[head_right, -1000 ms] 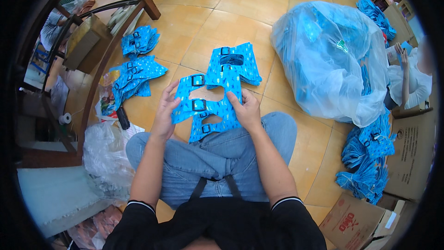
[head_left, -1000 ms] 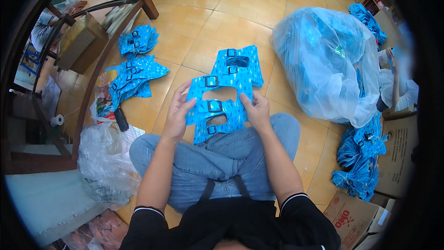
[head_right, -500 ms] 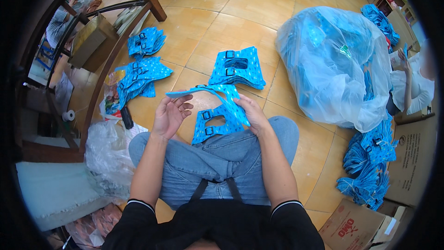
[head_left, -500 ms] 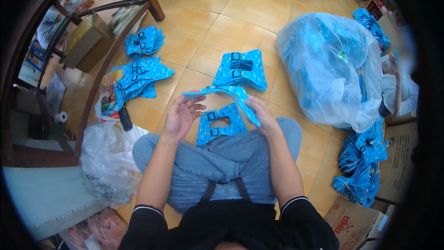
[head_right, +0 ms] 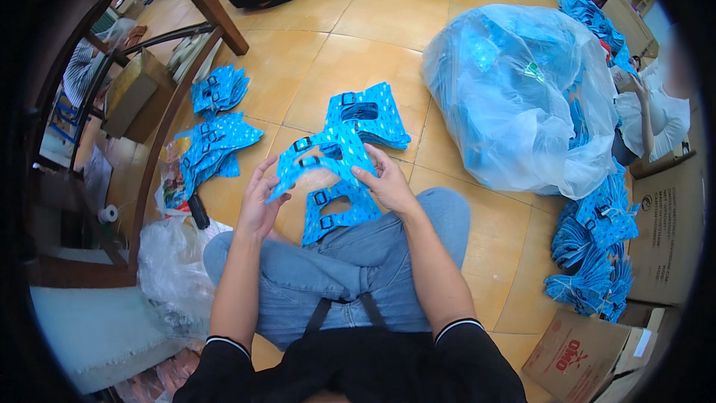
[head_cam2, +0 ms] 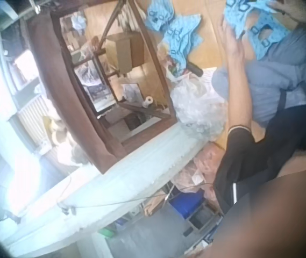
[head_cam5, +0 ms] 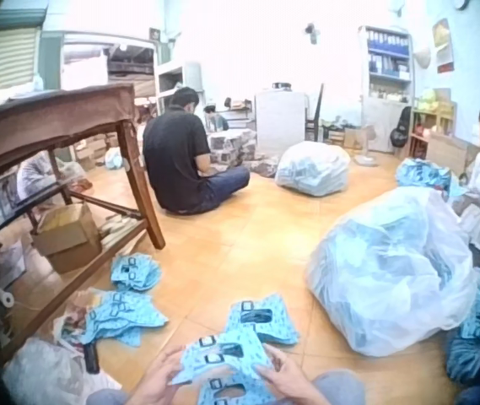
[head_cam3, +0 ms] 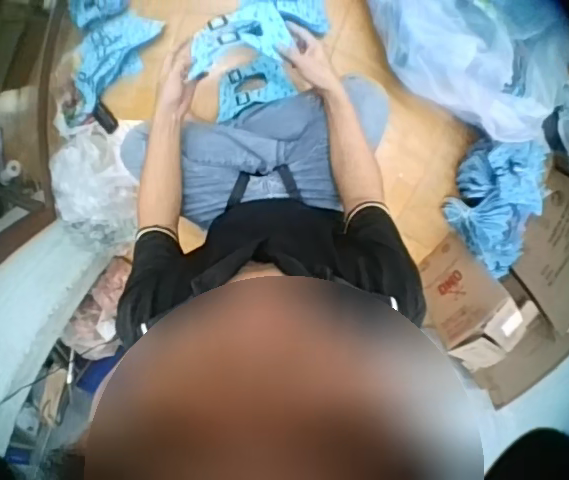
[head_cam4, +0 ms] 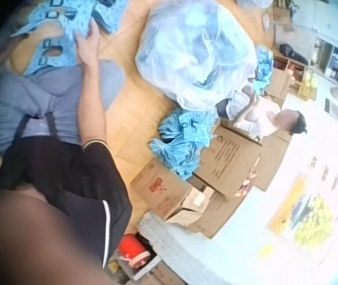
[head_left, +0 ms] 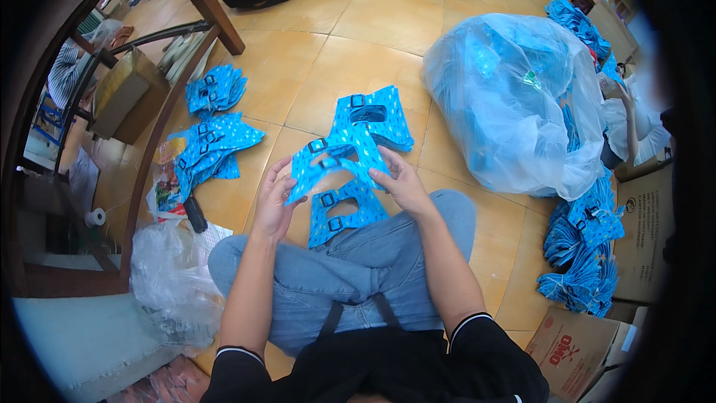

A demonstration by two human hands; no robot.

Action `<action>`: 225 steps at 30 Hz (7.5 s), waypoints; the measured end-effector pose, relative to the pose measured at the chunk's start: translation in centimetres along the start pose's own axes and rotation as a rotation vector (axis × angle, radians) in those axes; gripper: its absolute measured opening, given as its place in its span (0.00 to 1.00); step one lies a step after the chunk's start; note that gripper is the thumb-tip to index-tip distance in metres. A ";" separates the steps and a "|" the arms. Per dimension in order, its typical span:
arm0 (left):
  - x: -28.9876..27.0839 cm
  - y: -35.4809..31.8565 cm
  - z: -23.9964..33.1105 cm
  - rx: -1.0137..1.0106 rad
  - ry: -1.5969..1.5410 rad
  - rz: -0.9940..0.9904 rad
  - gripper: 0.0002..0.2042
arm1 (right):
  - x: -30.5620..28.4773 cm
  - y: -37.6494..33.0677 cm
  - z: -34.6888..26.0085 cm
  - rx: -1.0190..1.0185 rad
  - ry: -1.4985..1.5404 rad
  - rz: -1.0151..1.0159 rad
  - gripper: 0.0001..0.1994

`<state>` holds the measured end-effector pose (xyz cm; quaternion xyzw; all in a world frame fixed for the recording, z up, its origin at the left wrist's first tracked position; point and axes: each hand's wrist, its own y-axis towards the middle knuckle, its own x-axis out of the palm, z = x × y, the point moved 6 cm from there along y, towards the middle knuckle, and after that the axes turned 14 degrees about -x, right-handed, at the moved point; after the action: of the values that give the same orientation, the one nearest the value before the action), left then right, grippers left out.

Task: The person sits on the floor and repeatedly folds blue patterned fabric items with buckles. They pick up each item, fold it into a compact shape, and place it into a growing stack on the floor.

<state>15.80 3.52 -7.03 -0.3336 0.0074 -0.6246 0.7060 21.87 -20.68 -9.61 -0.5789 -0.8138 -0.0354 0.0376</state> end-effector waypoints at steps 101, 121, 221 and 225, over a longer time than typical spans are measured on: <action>0.8 0.4 3.6 0.662 0.664 0.256 0.05 | 1.3 0.3 -2.2 -0.558 -0.449 0.356 0.14; 0.7 1.4 2.1 0.009 -0.048 -0.302 0.19 | 1.7 0.5 -0.5 0.062 0.544 0.100 0.20; 2.9 -1.0 1.3 -0.059 -0.100 -0.289 0.13 | 2.7 -3.0 -3.9 -0.004 0.095 0.025 0.21; 2.0 0.7 -0.6 -0.145 0.007 -0.063 0.13 | -1.5 -0.8 -1.7 -0.086 -0.029 0.226 0.17</action>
<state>16.54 1.49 -7.01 -0.3819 0.0446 -0.6453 0.6600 21.62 -22.50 -8.12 -0.6686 -0.7414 -0.0573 0.0046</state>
